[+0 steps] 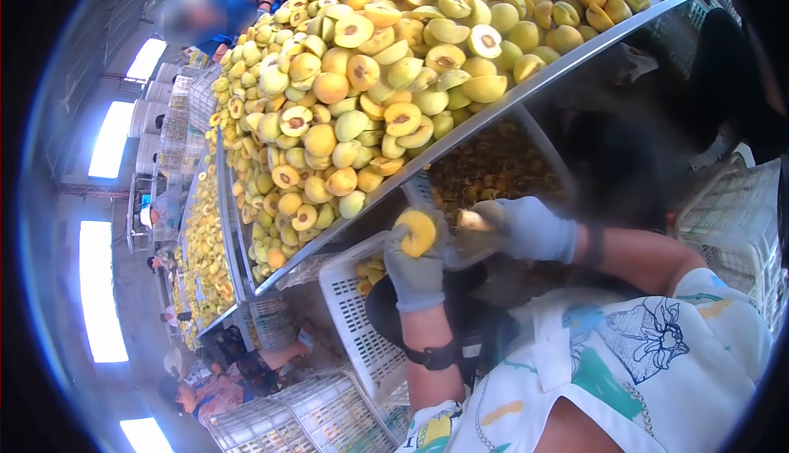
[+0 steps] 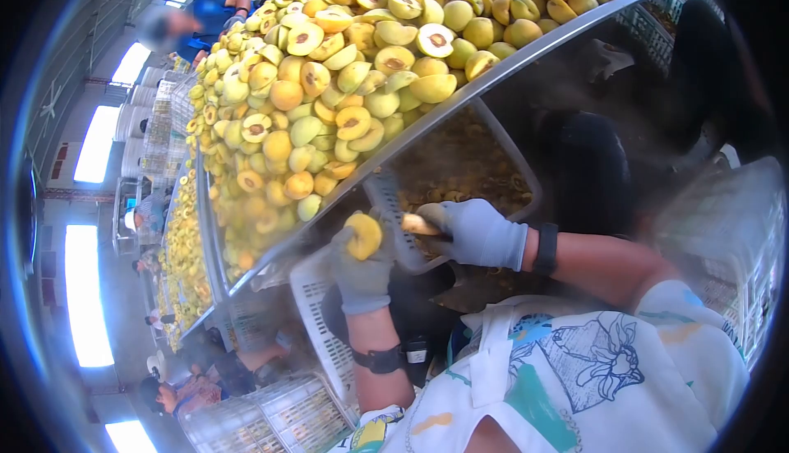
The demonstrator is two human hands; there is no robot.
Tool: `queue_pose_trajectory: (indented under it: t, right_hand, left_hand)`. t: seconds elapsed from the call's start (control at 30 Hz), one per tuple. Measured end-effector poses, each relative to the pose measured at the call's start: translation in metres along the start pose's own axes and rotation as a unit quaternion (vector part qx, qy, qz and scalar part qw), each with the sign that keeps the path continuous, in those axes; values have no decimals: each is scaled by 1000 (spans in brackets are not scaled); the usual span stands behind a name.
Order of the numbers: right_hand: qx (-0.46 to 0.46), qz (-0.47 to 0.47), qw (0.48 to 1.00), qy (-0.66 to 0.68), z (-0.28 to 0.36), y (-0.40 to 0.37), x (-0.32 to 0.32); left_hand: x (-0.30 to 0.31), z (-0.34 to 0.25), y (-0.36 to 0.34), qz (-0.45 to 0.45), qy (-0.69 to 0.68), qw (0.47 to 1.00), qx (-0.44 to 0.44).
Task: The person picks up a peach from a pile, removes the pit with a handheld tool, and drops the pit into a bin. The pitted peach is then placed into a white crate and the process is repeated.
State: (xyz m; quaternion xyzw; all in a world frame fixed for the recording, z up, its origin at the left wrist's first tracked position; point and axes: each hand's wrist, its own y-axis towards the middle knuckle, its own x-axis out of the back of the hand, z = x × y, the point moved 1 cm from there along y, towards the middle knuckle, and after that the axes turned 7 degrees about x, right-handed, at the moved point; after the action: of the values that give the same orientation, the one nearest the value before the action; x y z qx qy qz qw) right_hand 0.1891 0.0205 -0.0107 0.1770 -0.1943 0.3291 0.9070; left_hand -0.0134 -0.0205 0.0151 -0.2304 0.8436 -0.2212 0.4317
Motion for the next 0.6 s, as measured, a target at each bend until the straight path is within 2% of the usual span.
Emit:
queue_pose_trajectory:
  t: [0.1,0.13,0.17,0.23,0.33,0.43,0.53,0.6]
  right_hand:
    - [10,43,998,-46,0,-1,3]
    - [5,55,996,-68,-3,-1,2]
    - [5,47,996,-82,-3,-1,1]
    - [9,32,994,-108,-3,-2,0]
    - [6,40,995,-92,-13,-3,-7]
    - [5,28,996,-82,-10,-6,-6]
    - [-34,40,995,-84,-16,-7,-16]
    - [-50,41,996,-59,-17,-8,-21]
  left_hand:
    - [11,30,17,40,130,986,-95]
    - [7,36,16,32,133,986,-95]
    - [5,42,16,30,225,963,-147]
    - [1,49,15,24,399,883,-246]
    - [-7,51,17,-6,211,965,-158]
    - [-12,53,17,-16,211,964,-160]
    - [-7,59,24,-17,229,952,-205]
    - [-10,63,25,-55,332,897,-287]
